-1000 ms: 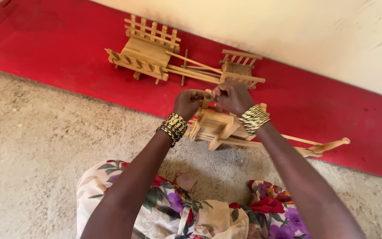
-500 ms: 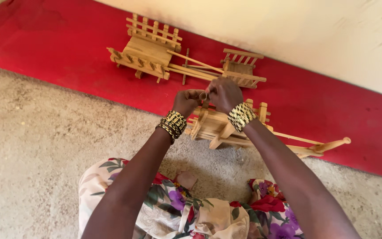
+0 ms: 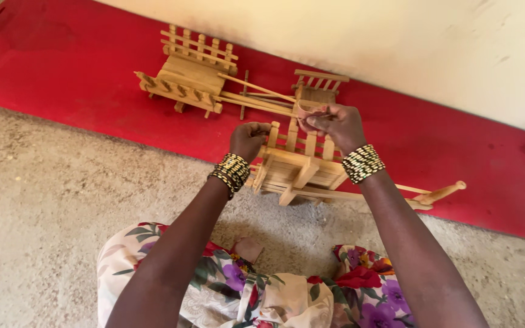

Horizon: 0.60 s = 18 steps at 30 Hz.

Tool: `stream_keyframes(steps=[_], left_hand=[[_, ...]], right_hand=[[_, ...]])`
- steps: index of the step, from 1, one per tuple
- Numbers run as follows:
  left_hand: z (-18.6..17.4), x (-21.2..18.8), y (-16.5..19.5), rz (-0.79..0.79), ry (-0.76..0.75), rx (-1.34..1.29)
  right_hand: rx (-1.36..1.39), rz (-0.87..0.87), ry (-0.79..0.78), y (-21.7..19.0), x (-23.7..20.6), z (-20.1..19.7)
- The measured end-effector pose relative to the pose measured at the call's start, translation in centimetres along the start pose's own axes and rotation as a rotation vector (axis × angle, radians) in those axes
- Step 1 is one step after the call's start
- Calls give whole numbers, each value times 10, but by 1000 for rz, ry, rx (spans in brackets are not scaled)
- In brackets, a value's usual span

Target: The person sits on the floor and assembles a small wooden model, fitting slats and pegs into the frame of the toy structure by hand, pressing pieces into place and repositioning the model as they work.

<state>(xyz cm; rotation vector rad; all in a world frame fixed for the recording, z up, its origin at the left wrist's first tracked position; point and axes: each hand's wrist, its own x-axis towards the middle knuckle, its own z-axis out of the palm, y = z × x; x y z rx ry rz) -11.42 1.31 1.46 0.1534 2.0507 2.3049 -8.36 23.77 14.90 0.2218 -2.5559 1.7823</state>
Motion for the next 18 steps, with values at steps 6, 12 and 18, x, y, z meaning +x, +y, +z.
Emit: stream_keyframes(steps=[6, 12, 18], left_hand=[[1, -4, 3, 19, 37, 82], [7, 1, 5, 58, 62, 172], [6, -1, 9, 23, 78, 199]], right_hand=[[-224, -48, 188, 17, -19, -44], [-633, -518, 5, 43, -40, -30], [328, -9, 28, 36, -42, -32]])
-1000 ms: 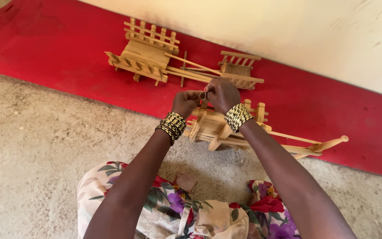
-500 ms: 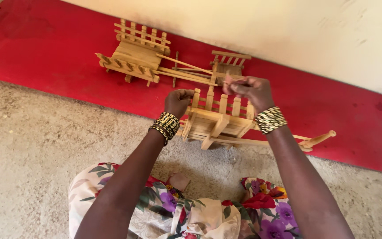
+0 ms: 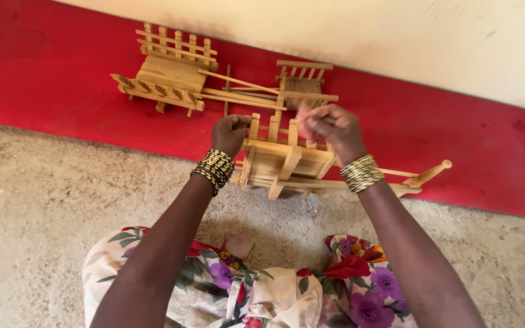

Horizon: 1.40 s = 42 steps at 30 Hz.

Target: The person sits on the floor and assembles a small wooden model, fitting slats and pegs into the frame of the toy structure by hand, pressing pieces into place and repositioning the model as they work.

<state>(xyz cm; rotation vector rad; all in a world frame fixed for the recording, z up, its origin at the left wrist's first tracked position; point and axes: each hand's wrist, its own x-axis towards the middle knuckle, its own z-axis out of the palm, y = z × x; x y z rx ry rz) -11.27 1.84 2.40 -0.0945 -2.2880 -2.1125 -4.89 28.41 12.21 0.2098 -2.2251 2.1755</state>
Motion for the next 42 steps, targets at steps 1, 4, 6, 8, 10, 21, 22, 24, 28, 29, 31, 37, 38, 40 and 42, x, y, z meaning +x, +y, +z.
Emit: stream_keyframes(steps=[1, 4, 6, 8, 10, 21, 22, 24, 28, 29, 31, 37, 38, 40, 42], left_hand=[[0, 0, 0, 7, 4, 14], [1, 2, -2, 14, 2, -9], [2, 3, -4, 31, 4, -20], [2, 3, -5, 32, 1, -16], [2, 3, -6, 21, -3, 1], [2, 4, -5, 38, 28, 72], [2, 4, -5, 38, 36, 104], [3, 5, -7, 33, 29, 52], [3, 6, -8, 31, 24, 23], [3, 7, -8, 32, 24, 26], [3, 7, -8, 33, 21, 31], [5, 10, -9, 67, 53, 122], [6, 11, -9, 61, 51, 137], [5, 12, -8, 46, 48, 168], [5, 11, -8, 69, 44, 142]], right_hand=[[120, 52, -7, -5, -1, -5], [408, 163, -24, -18, -9, -17], [508, 182, -35, -23, -14, -20], [509, 219, -36, -25, -18, -18], [474, 239, -13, -27, -19, -15], [288, 154, -1, -41, -28, -24], [299, 151, 0, -41, -29, -23], [323, 138, -2, -43, -29, -21], [346, 153, 19, -44, -28, -20], [353, 162, 27, -44, -28, -21], [358, 175, 53, -41, -25, -26], [-389, -73, 115, -13, 11, -37], [-687, -248, 134, -5, 22, -33], [-1028, -393, 64, 9, 29, -30], [-1111, -337, -103, 21, 30, -26]])
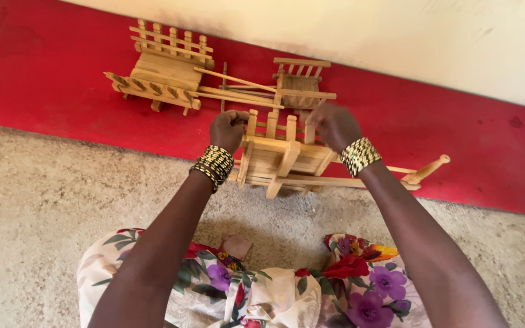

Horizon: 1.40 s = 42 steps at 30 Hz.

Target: The person sits on the floor and assembles a small wooden model, fitting slats and pegs into the frame of the toy structure by hand, pressing pieces into place and repositioning the model as they work.

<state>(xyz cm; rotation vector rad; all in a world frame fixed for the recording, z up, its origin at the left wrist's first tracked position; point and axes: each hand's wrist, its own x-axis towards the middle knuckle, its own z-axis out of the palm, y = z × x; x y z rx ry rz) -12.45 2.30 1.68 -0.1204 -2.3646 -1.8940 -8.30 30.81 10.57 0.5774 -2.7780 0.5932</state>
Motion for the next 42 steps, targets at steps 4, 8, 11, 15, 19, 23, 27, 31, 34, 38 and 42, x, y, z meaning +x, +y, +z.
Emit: stream_keyframes(steps=[4, 8, 11, 15, 19, 23, 27, 31, 34, 38, 42], left_hand=[[0, -1, 0, 30, 1, 48], [2, 1, 0, 21, -7, 94], [1, 1, -2, 24, -5, 80], [-3, -4, -6, 90, 1, -25], [-12, 0, 5, -27, -95, 48], [-18, 5, 29, -155, -306, 246], [-13, -15, 41, -9, -397, 323], [-3, -44, 37, 56, -252, 159], [1, -46, 39, 227, -152, 59], [3, -42, 52, 426, -21, 170], [5, -55, 55, 642, 30, 137]], right_hand=[[26, -164, -163, 1, -10, 6], [-45, -152, -29, 0, 0, 5], [-63, -114, 10, -2, 8, 3], [-4, -155, -117, -4, -3, -5], [219, 161, 40, -4, -15, -13], [81, 497, 310, 2, -26, -3], [658, 787, 339, 5, -52, 28], [989, 638, 697, -2, -63, 43], [712, 727, 693, -10, -49, 30], [549, 621, 761, -10, -28, 0], [666, 323, 832, 6, -24, 5]])
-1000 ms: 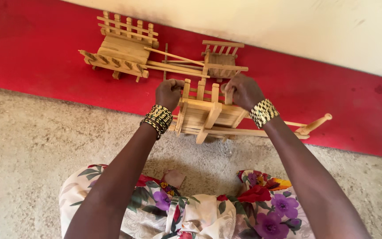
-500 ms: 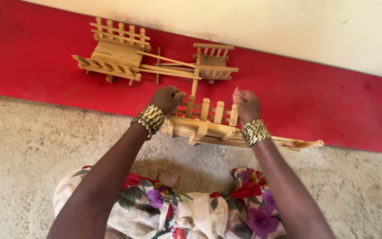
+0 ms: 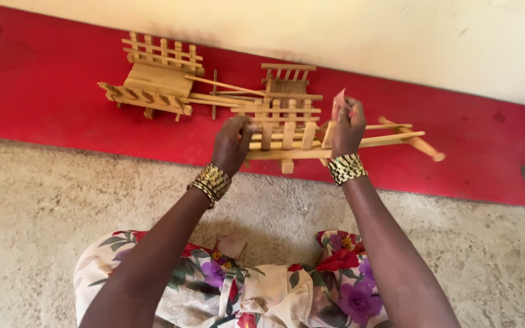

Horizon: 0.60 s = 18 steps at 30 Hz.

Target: The person sits on the floor and assembles a small wooden model, fitting slats and pegs into the frame of the toy structure by hand, pressing pieces into place and repositioning the model as they work.

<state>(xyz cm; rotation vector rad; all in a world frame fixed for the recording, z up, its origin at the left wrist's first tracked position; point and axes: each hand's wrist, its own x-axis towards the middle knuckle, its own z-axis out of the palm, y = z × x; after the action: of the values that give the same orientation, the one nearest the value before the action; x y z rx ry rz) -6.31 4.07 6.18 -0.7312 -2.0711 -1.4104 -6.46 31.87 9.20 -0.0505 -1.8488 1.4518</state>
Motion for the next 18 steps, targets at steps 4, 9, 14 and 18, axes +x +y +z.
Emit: stream_keyframes(steps=[4, 9, 14, 18], left_hand=[[6, -41, 4, -42, -85, -43], [1, -87, -2, 15, -278, 5], [-23, -103, -10, -5, -477, -50], [-29, -104, -19, 39, -582, -82]], right_hand=[[262, 225, -96, 31, -45, -17], [94, 570, -59, 47, -99, -37], [72, 764, -355, 52, -112, -46], [247, 854, -630, 60, -111, -56]])
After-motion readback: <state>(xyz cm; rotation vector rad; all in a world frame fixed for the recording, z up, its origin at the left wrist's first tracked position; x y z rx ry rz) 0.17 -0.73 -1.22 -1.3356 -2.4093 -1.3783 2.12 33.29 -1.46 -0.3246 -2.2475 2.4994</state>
